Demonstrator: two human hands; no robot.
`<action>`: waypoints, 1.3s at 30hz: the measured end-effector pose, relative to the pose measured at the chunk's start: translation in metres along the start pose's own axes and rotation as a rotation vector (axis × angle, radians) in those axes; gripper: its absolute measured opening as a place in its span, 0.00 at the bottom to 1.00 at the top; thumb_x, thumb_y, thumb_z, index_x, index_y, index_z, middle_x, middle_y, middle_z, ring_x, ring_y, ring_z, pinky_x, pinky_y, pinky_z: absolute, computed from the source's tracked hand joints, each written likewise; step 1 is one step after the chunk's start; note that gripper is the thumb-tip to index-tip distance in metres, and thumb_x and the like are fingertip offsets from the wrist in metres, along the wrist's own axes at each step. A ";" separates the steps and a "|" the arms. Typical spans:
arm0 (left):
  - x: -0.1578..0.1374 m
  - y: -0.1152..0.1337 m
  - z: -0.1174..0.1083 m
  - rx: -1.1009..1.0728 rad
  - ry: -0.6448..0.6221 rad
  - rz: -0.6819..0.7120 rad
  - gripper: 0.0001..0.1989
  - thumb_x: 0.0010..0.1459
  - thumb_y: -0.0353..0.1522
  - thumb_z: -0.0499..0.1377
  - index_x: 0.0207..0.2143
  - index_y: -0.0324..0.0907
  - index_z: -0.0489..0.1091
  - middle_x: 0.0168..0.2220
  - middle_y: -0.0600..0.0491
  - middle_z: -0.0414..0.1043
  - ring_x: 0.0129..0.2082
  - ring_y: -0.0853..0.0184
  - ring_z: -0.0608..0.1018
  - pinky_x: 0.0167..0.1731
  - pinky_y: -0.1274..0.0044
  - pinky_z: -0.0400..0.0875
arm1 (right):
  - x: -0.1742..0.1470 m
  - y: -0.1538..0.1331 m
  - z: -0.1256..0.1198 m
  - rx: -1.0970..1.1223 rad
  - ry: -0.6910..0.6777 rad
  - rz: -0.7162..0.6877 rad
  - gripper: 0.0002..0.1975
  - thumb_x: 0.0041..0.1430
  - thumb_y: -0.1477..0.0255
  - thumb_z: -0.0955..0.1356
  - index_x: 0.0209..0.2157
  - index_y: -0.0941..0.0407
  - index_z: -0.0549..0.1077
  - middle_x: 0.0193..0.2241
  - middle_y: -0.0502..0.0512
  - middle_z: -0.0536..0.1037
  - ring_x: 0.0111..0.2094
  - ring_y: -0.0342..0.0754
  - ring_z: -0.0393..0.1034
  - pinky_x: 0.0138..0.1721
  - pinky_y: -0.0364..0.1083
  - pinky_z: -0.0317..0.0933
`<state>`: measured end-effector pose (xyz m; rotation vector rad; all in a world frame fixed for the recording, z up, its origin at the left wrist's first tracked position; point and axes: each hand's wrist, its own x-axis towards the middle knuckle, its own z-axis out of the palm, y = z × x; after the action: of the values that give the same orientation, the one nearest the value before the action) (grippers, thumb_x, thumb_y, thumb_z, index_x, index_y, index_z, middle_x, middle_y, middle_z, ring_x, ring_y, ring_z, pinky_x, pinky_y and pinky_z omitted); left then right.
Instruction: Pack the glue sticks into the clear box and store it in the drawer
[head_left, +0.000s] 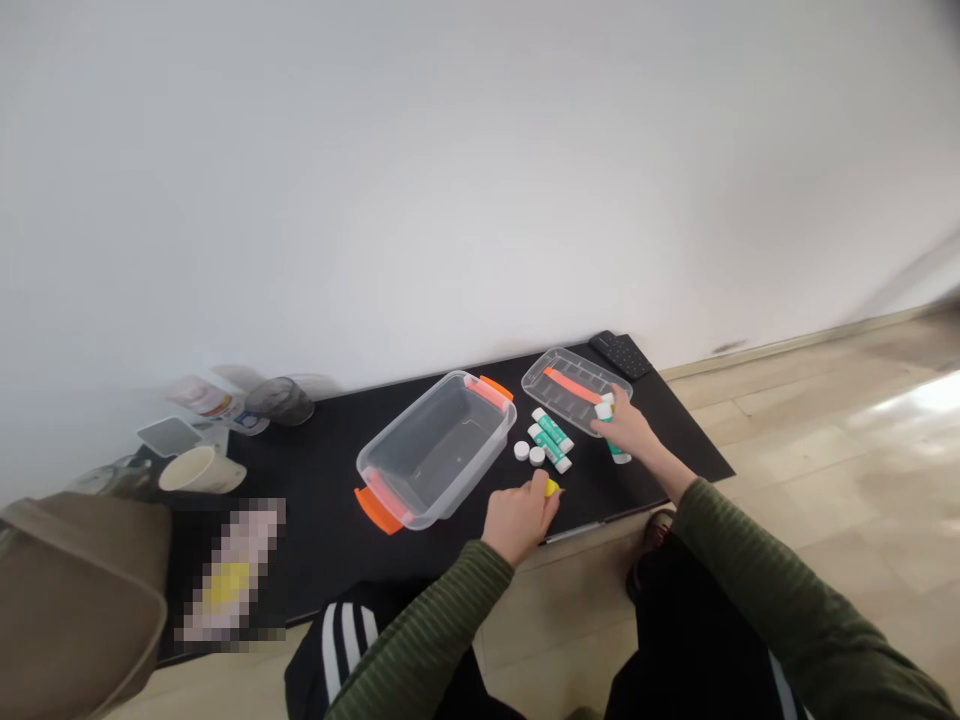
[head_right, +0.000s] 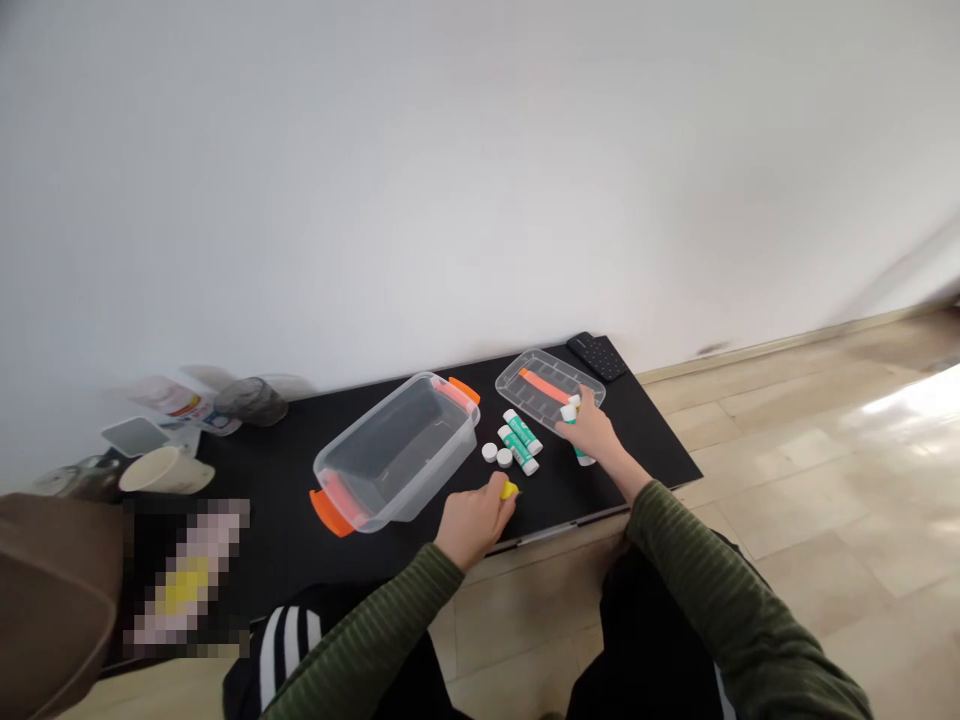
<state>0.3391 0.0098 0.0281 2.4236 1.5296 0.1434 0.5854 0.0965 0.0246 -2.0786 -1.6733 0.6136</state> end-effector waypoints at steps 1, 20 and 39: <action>0.006 0.002 0.004 0.053 -0.030 0.008 0.17 0.67 0.42 0.45 0.45 0.42 0.66 0.33 0.48 0.77 0.31 0.60 0.80 0.30 0.74 0.67 | 0.005 0.001 0.003 0.002 -0.006 -0.012 0.45 0.49 0.65 0.69 0.66 0.61 0.48 0.51 0.66 0.74 0.49 0.62 0.71 0.46 0.51 0.63; 0.036 -0.014 0.027 0.242 -0.038 -0.197 0.17 0.63 0.41 0.54 0.50 0.40 0.63 0.46 0.46 0.65 0.35 0.63 0.79 0.28 0.77 0.72 | 0.033 -0.037 0.052 -0.149 -0.059 -0.134 0.42 0.53 0.65 0.69 0.65 0.60 0.50 0.59 0.69 0.64 0.54 0.60 0.66 0.48 0.50 0.61; 0.023 -0.014 0.021 0.176 0.006 -0.201 0.23 0.58 0.39 0.61 0.51 0.38 0.61 0.49 0.46 0.63 0.40 0.63 0.78 0.30 0.77 0.72 | 0.022 -0.015 0.021 -0.128 -0.170 -0.434 0.13 0.59 0.76 0.67 0.46 0.55 0.76 0.44 0.56 0.76 0.49 0.49 0.66 0.52 0.45 0.58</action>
<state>0.3418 0.0328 0.0027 2.3801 1.8478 -0.0250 0.5657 0.1213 0.0140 -1.6947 -2.2248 0.5609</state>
